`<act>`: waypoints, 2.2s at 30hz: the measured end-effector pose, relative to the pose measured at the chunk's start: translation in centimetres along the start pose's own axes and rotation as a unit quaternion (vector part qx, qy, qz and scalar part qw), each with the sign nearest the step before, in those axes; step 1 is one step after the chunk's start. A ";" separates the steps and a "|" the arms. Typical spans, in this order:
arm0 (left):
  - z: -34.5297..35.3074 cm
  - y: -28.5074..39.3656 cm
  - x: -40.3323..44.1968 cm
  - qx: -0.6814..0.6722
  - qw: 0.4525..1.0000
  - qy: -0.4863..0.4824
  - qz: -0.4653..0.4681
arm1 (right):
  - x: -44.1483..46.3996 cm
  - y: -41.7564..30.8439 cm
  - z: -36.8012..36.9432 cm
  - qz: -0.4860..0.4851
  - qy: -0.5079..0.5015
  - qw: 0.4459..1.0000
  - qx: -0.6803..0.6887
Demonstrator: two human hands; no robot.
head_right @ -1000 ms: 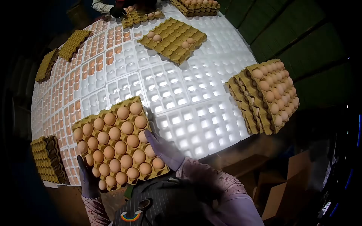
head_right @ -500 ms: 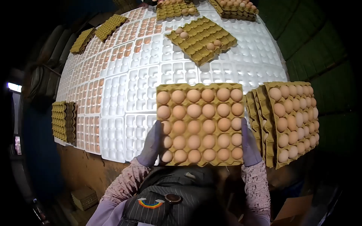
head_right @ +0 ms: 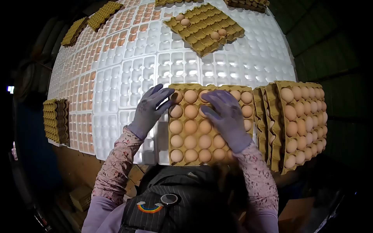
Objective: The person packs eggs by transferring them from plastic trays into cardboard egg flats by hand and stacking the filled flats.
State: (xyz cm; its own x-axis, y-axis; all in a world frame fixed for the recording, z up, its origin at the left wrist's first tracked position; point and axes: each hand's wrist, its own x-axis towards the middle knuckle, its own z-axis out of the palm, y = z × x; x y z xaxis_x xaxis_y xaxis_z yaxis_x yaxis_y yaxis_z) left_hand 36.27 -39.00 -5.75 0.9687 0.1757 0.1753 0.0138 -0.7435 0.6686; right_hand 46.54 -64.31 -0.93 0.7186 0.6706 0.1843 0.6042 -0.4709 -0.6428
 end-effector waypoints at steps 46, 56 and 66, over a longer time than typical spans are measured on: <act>-10.3 -5.5 -22.7 -0.524 0.703 -0.252 -0.410 | -4.2 -10.9 8.9 0.212 -0.251 0.882 0.336; -21.0 -16.2 -32.6 0.251 0.920 -0.091 -0.287 | -5.0 -26.6 31.2 -0.119 -0.318 0.931 -0.133; -21.7 -21.0 -27.4 0.061 0.963 -0.111 -0.236 | -3.9 -27.6 38.0 -0.163 -0.135 0.976 -0.057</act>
State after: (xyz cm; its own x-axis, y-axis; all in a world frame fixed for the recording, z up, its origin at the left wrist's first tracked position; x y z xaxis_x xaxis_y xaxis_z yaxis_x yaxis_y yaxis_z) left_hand 4.02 -14.23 -8.89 0.8758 0.3807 -0.2966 0.4826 -0.6874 0.5427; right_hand 13.94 -32.18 -12.12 0.3750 0.9144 0.1528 0.8309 -0.2584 -0.4929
